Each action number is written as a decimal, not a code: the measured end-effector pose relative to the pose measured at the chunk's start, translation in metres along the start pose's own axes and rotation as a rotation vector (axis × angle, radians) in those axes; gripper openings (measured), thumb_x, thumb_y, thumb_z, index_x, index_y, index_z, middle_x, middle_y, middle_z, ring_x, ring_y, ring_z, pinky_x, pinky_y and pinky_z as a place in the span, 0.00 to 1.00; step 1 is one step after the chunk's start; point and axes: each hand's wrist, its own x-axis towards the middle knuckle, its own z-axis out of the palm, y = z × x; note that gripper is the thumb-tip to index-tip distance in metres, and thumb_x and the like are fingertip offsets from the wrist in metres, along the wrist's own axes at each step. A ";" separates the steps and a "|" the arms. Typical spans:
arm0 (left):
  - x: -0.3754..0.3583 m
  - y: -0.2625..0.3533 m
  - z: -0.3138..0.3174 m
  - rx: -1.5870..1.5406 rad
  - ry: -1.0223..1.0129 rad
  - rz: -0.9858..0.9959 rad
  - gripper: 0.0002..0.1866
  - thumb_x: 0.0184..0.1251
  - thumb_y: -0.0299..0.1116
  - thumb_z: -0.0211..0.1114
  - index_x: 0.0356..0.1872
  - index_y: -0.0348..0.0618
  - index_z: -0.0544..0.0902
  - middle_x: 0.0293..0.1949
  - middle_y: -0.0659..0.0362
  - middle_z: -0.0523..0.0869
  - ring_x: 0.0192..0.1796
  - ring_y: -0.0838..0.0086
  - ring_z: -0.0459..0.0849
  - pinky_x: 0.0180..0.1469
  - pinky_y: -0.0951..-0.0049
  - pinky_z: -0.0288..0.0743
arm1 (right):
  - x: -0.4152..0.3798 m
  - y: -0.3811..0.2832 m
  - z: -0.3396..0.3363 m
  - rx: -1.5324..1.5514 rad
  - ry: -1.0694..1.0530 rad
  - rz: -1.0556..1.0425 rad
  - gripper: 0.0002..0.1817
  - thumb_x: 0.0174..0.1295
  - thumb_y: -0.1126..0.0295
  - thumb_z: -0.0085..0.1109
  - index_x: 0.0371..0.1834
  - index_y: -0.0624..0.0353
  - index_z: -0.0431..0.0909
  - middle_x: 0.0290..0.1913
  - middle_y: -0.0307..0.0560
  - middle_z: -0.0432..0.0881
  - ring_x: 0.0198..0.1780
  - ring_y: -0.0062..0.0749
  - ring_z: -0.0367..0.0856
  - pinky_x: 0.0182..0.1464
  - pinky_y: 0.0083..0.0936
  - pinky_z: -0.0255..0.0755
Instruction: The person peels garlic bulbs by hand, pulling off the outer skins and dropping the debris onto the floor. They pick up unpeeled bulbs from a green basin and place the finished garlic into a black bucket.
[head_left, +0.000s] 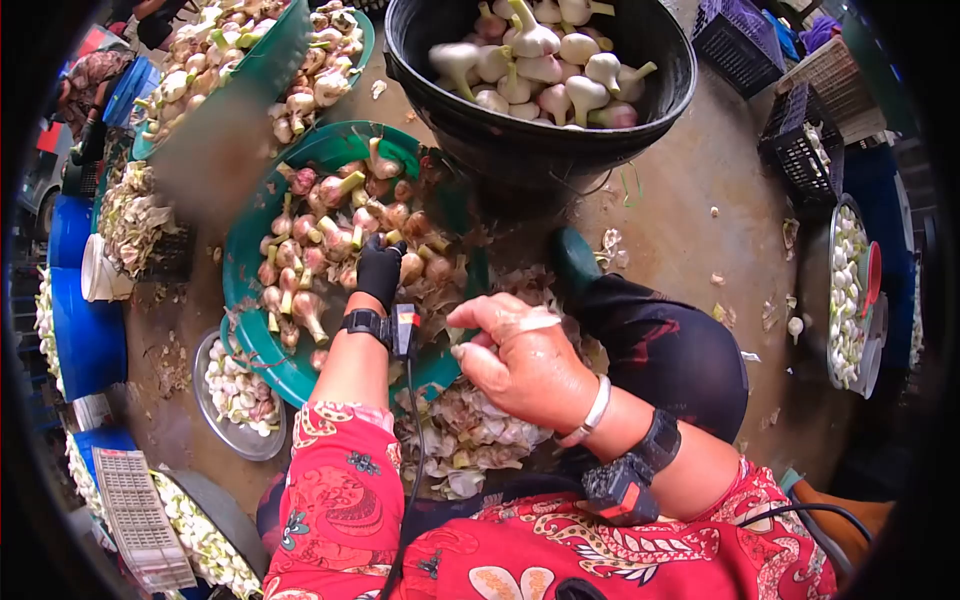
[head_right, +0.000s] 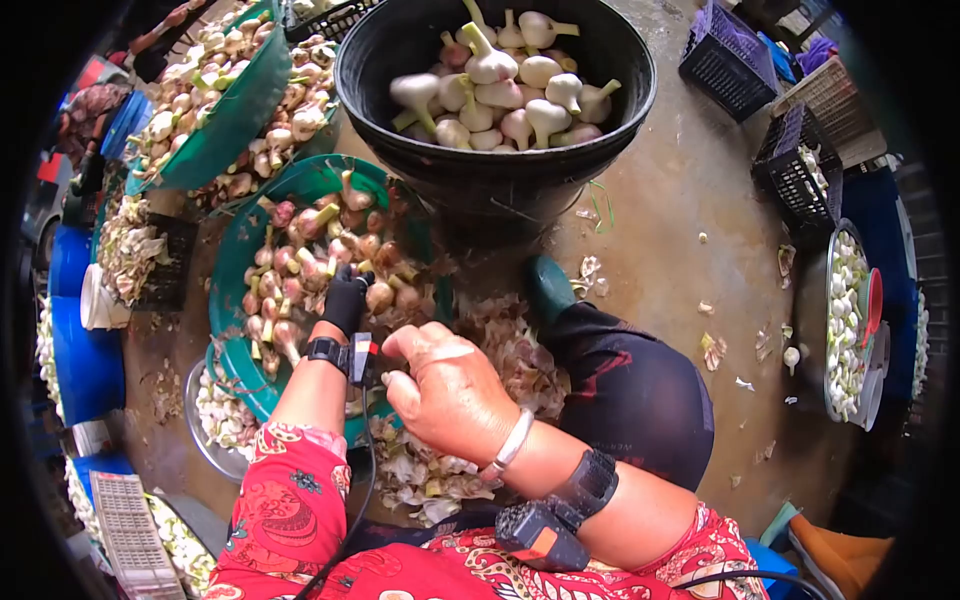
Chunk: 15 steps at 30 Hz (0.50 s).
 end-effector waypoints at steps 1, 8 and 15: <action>0.016 -0.013 0.004 0.100 0.079 -0.041 0.19 0.55 0.33 0.68 0.46 0.34 0.78 0.40 0.51 0.85 0.41 0.65 0.81 0.45 0.68 0.74 | 0.001 0.002 0.001 -0.014 0.007 0.011 0.13 0.55 0.71 0.57 0.43 0.64 0.77 0.35 0.53 0.78 0.32 0.34 0.82 0.37 0.29 0.75; -0.012 -0.019 -0.009 0.150 -0.146 0.036 0.17 0.58 0.37 0.68 0.44 0.37 0.83 0.37 0.59 0.85 0.35 0.73 0.81 0.38 0.72 0.75 | 0.009 0.005 0.001 0.067 -0.059 0.117 0.13 0.57 0.70 0.59 0.44 0.63 0.77 0.37 0.50 0.77 0.33 0.30 0.81 0.38 0.27 0.75; -0.140 0.102 -0.031 -0.836 -0.236 -0.125 0.17 0.70 0.39 0.59 0.51 0.36 0.79 0.38 0.61 0.83 0.38 0.75 0.82 0.42 0.73 0.77 | 0.012 0.006 0.024 0.025 0.020 -0.066 0.50 0.46 0.61 0.70 0.72 0.55 0.50 0.62 0.71 0.63 0.64 0.64 0.64 0.64 0.42 0.63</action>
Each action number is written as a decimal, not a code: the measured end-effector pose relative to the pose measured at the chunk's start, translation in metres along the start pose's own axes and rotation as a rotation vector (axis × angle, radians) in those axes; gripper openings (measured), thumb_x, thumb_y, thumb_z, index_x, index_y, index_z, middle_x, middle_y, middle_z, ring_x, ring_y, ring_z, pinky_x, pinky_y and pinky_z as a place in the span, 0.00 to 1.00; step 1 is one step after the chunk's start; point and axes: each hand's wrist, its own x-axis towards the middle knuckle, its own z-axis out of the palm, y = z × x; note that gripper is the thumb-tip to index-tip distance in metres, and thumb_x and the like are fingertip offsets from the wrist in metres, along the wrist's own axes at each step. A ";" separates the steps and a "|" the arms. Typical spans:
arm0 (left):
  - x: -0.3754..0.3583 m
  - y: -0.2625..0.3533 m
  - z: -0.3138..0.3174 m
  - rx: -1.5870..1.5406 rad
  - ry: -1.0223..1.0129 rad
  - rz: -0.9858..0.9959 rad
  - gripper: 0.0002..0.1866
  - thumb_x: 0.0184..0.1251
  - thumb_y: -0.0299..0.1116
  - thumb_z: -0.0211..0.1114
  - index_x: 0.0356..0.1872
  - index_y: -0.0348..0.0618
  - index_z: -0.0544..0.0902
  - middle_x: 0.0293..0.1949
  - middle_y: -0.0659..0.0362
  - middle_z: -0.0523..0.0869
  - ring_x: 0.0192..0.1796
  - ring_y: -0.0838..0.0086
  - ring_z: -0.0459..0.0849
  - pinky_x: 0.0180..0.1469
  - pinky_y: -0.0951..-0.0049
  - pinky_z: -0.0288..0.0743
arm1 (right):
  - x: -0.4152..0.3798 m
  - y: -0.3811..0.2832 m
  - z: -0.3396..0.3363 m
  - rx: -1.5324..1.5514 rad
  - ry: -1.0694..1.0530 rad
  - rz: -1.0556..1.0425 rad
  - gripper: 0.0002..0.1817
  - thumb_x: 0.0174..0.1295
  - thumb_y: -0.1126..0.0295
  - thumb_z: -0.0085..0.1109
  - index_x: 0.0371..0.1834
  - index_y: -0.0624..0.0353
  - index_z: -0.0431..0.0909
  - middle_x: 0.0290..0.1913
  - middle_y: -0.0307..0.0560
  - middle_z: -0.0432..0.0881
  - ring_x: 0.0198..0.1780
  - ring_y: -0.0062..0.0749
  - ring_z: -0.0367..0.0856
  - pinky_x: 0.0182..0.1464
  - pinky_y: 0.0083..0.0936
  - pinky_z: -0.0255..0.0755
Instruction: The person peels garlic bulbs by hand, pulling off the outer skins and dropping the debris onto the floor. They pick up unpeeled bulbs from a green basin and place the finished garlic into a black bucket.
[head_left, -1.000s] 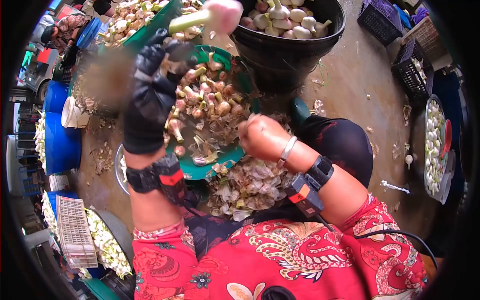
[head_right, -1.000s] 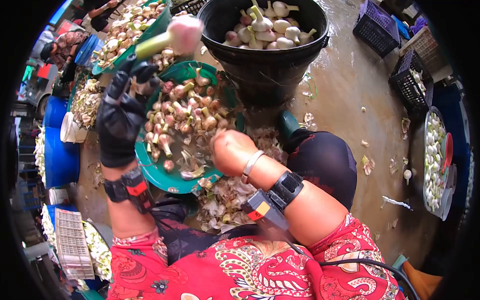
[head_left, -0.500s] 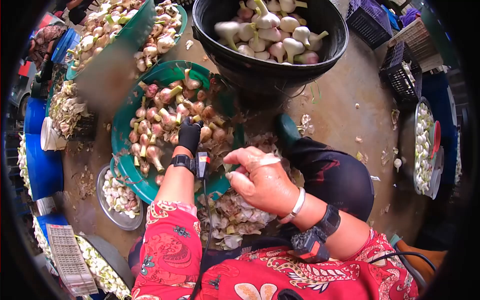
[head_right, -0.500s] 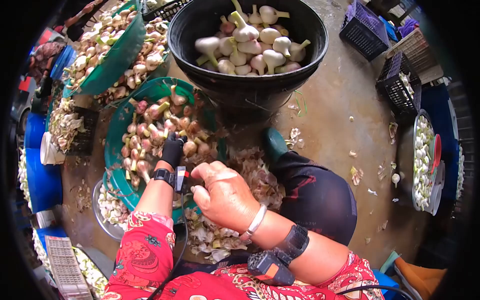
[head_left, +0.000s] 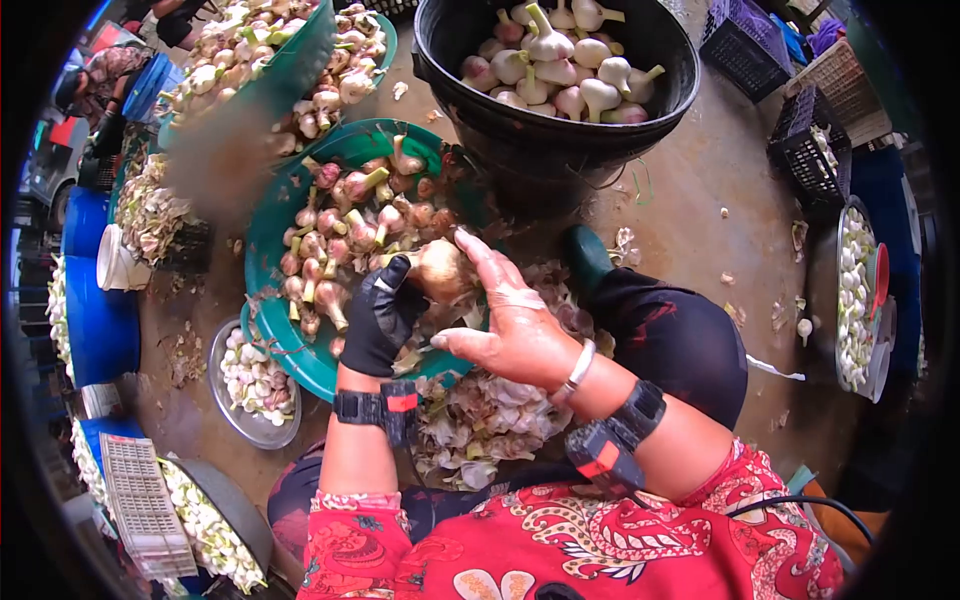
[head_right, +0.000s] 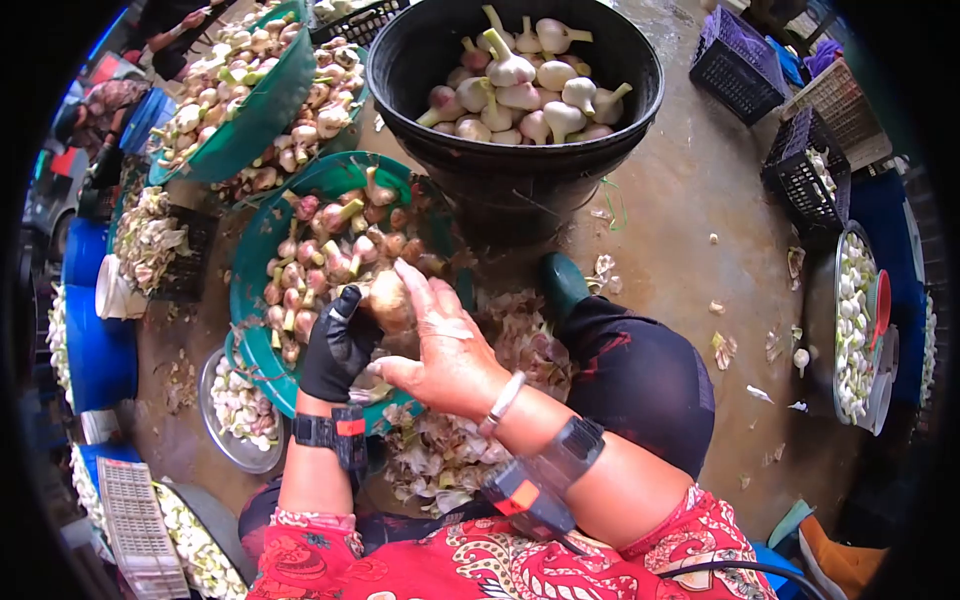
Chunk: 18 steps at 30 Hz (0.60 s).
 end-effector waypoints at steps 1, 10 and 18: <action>-0.027 0.015 0.028 0.124 -0.055 0.067 0.18 0.70 0.41 0.58 0.51 0.36 0.79 0.39 0.61 0.84 0.39 0.75 0.82 0.43 0.73 0.77 | 0.001 0.006 0.009 -0.013 -0.006 -0.055 0.55 0.44 0.61 0.72 0.74 0.54 0.44 0.64 0.74 0.58 0.65 0.66 0.62 0.65 0.42 0.61; -0.121 0.042 0.059 0.399 0.145 0.244 0.12 0.71 0.36 0.57 0.42 0.37 0.80 0.31 0.62 0.84 0.30 0.80 0.82 0.33 0.81 0.76 | -0.012 -0.005 0.046 0.710 -0.055 -0.004 0.31 0.52 0.61 0.70 0.56 0.60 0.69 0.38 0.47 0.79 0.34 0.25 0.79 0.38 0.24 0.76; -0.139 0.053 0.058 0.616 0.164 0.309 0.10 0.65 0.27 0.58 0.43 0.32 0.80 0.31 0.60 0.84 0.27 0.81 0.80 0.33 0.81 0.75 | -0.004 -0.027 0.029 1.089 -0.359 0.450 0.27 0.62 0.45 0.57 0.47 0.59 0.73 0.31 0.42 0.80 0.27 0.24 0.79 0.21 0.18 0.69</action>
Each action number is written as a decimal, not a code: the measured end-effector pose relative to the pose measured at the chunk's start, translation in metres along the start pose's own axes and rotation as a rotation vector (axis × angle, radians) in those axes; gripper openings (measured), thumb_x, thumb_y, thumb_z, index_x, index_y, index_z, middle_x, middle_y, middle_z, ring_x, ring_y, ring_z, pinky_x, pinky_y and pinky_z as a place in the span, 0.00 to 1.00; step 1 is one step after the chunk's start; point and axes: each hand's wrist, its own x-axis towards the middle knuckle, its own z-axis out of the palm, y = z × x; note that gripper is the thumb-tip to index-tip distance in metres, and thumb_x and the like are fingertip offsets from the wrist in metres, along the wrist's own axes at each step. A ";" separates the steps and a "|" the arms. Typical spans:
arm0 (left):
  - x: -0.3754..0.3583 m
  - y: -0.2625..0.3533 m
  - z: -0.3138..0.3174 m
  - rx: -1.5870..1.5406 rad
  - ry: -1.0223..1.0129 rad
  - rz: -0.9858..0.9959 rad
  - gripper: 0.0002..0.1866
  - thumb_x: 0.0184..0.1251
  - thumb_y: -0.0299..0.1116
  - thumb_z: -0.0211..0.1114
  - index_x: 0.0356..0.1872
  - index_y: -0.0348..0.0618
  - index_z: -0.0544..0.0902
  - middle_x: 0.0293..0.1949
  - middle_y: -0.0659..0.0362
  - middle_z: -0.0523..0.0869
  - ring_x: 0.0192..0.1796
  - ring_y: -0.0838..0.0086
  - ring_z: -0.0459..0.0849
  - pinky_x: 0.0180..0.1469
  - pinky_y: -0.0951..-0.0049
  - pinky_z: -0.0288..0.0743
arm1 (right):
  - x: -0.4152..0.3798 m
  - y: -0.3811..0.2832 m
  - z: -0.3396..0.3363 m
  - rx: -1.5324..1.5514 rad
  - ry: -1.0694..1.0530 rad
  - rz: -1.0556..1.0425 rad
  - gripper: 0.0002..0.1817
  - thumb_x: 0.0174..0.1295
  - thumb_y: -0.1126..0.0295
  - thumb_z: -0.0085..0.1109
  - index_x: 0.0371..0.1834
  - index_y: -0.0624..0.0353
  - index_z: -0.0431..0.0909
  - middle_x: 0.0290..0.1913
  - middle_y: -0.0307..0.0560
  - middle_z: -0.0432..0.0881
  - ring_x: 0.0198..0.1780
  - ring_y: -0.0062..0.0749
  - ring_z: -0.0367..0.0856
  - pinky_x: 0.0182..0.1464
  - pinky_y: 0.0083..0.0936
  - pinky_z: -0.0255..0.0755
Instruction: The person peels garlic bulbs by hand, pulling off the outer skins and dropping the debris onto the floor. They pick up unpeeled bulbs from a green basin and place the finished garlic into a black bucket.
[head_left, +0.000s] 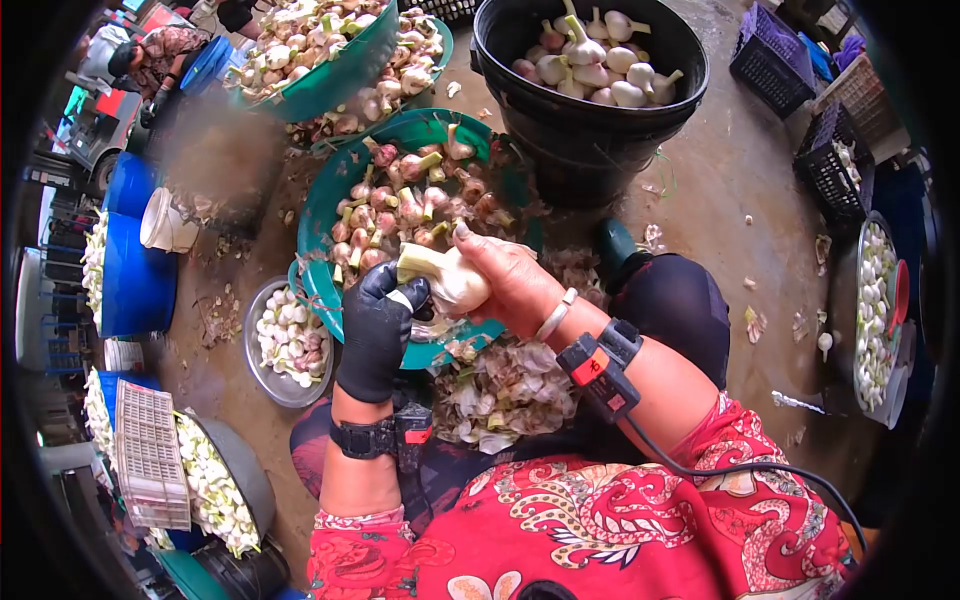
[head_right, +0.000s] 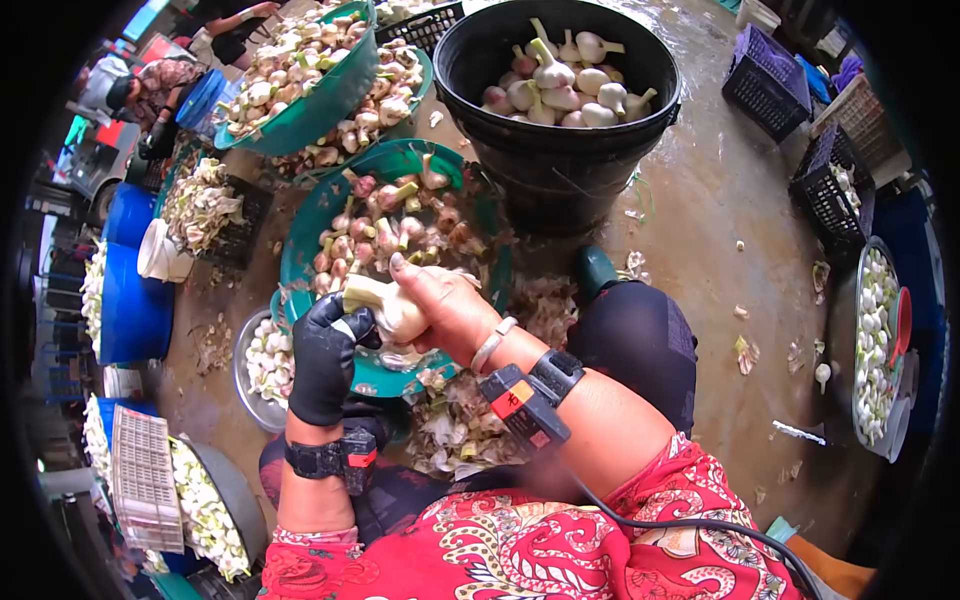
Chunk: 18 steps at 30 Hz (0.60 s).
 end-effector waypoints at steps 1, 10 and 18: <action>0.001 -0.004 -0.002 -0.016 -0.006 0.001 0.10 0.64 0.25 0.59 0.44 0.32 0.81 0.34 0.60 0.85 0.31 0.81 0.81 0.34 0.79 0.76 | 0.001 0.001 -0.006 0.057 -0.070 0.034 0.26 0.62 0.45 0.57 0.47 0.58 0.73 0.35 0.44 0.80 0.30 0.25 0.79 0.24 0.19 0.70; 0.010 -0.007 0.014 0.548 0.012 0.699 0.10 0.68 0.20 0.54 0.46 0.35 0.80 0.40 0.54 0.84 0.42 0.68 0.85 0.44 0.71 0.79 | -0.008 -0.013 0.002 -0.211 -0.035 -0.257 0.44 0.43 0.79 0.68 0.66 0.51 0.57 0.55 0.43 0.70 0.52 0.27 0.74 0.50 0.24 0.74; 0.005 -0.005 0.012 -0.378 -0.040 0.066 0.10 0.64 0.23 0.58 0.44 0.33 0.81 0.40 0.57 0.85 0.42 0.77 0.82 0.45 0.75 0.76 | -0.002 0.001 -0.005 0.084 -0.091 -0.156 0.25 0.51 0.64 0.67 0.52 0.53 0.70 0.38 0.40 0.77 0.35 0.22 0.77 0.29 0.20 0.73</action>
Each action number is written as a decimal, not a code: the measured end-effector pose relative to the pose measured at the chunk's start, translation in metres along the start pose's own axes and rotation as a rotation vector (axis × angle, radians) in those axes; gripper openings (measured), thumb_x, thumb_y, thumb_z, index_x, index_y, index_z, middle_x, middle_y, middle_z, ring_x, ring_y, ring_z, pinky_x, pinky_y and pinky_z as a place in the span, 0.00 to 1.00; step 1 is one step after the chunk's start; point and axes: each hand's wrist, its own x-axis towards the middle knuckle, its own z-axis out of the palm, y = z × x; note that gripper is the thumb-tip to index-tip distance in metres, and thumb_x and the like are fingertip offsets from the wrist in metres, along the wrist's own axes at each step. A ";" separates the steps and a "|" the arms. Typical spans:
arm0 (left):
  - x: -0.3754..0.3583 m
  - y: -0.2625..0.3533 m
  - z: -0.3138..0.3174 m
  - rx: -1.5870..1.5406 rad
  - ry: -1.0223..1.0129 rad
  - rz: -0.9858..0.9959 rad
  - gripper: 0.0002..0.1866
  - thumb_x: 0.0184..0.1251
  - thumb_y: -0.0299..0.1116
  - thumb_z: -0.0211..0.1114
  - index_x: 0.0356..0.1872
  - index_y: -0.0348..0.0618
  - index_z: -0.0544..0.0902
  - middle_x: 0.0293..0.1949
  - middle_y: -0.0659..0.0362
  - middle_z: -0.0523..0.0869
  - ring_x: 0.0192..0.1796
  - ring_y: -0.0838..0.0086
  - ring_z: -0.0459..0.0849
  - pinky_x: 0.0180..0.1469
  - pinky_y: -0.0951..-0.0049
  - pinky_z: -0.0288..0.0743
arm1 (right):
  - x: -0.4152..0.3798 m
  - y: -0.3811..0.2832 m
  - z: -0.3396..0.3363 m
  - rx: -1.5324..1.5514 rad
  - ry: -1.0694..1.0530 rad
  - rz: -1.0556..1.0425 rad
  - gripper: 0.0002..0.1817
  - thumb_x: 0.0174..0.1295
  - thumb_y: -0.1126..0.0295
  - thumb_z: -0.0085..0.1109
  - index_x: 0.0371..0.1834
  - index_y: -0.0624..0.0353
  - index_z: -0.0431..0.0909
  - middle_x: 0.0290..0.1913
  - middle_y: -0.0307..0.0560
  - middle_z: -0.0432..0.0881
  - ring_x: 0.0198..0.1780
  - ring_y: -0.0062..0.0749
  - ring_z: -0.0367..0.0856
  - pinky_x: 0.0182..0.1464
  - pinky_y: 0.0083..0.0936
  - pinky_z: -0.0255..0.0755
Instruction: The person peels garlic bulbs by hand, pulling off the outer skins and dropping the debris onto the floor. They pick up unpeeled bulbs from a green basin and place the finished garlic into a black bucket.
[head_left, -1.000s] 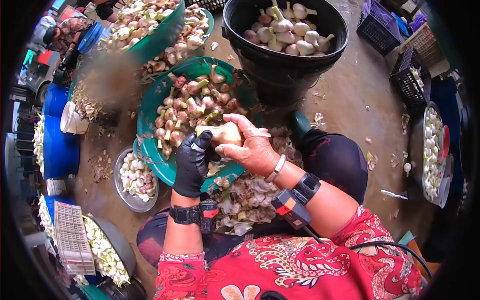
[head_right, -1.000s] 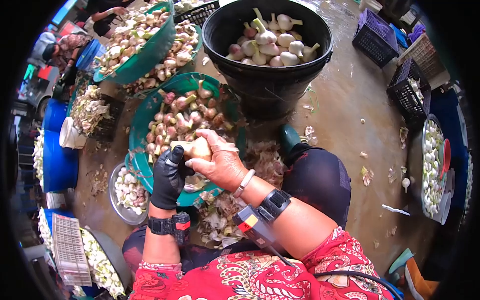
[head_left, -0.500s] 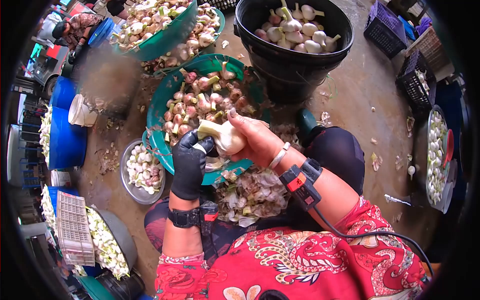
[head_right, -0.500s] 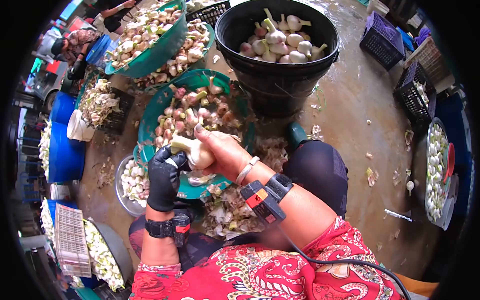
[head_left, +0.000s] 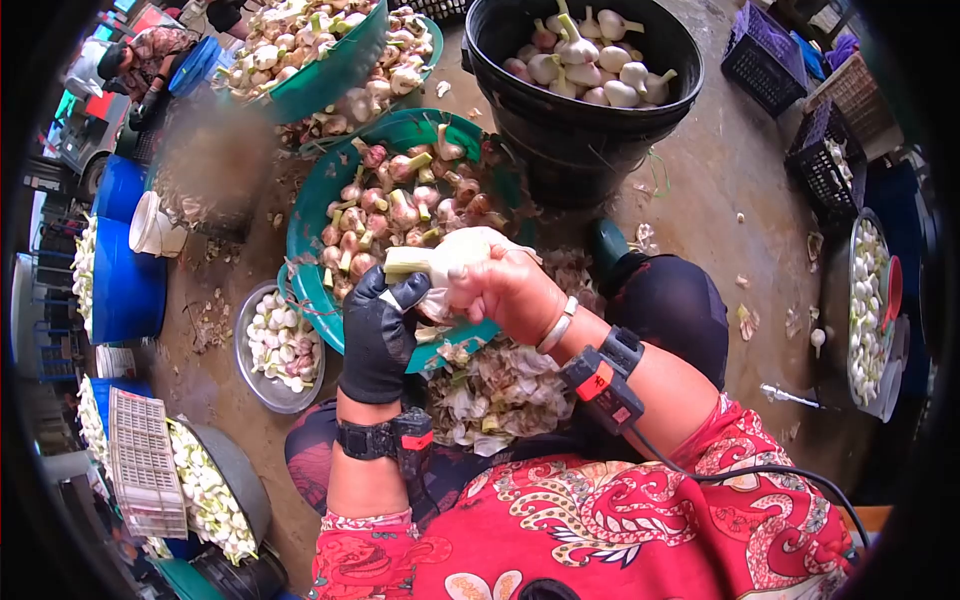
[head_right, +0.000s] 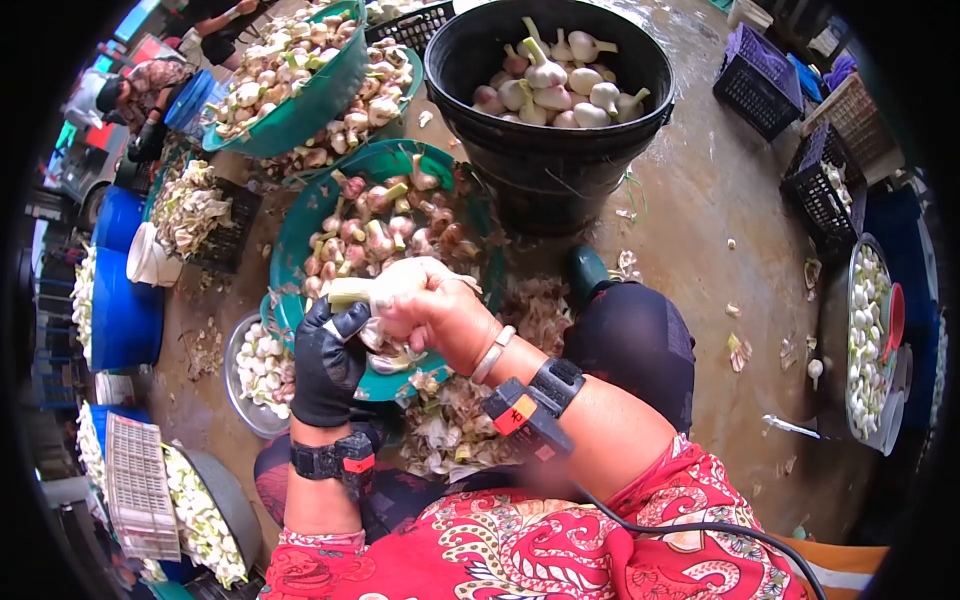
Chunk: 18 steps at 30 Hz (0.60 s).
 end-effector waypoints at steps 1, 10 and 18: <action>-0.001 0.002 0.001 0.134 0.015 -0.015 0.10 0.63 0.24 0.59 0.43 0.33 0.81 0.39 0.58 0.85 0.41 0.77 0.82 0.44 0.75 0.76 | -0.003 0.000 0.001 0.090 -0.049 0.022 0.22 0.53 0.53 0.64 0.47 0.51 0.72 0.36 0.37 0.77 0.31 0.20 0.75 0.25 0.18 0.68; -0.008 -0.004 0.005 0.261 0.081 -0.034 0.10 0.60 0.24 0.62 0.42 0.33 0.82 0.35 0.62 0.84 0.36 0.80 0.80 0.39 0.76 0.73 | 0.004 -0.002 -0.001 0.075 0.141 -0.063 0.29 0.59 0.48 0.60 0.58 0.52 0.66 0.45 0.40 0.76 0.42 0.29 0.78 0.40 0.27 0.76; 0.004 -0.003 -0.029 0.891 -0.048 0.272 0.11 0.59 0.23 0.60 0.43 0.33 0.82 0.37 0.59 0.84 0.42 0.78 0.81 0.44 0.74 0.75 | -0.020 -0.019 -0.001 0.072 -0.071 0.176 0.26 0.54 0.57 0.62 0.55 0.55 0.69 0.41 0.48 0.80 0.34 0.36 0.82 0.37 0.30 0.80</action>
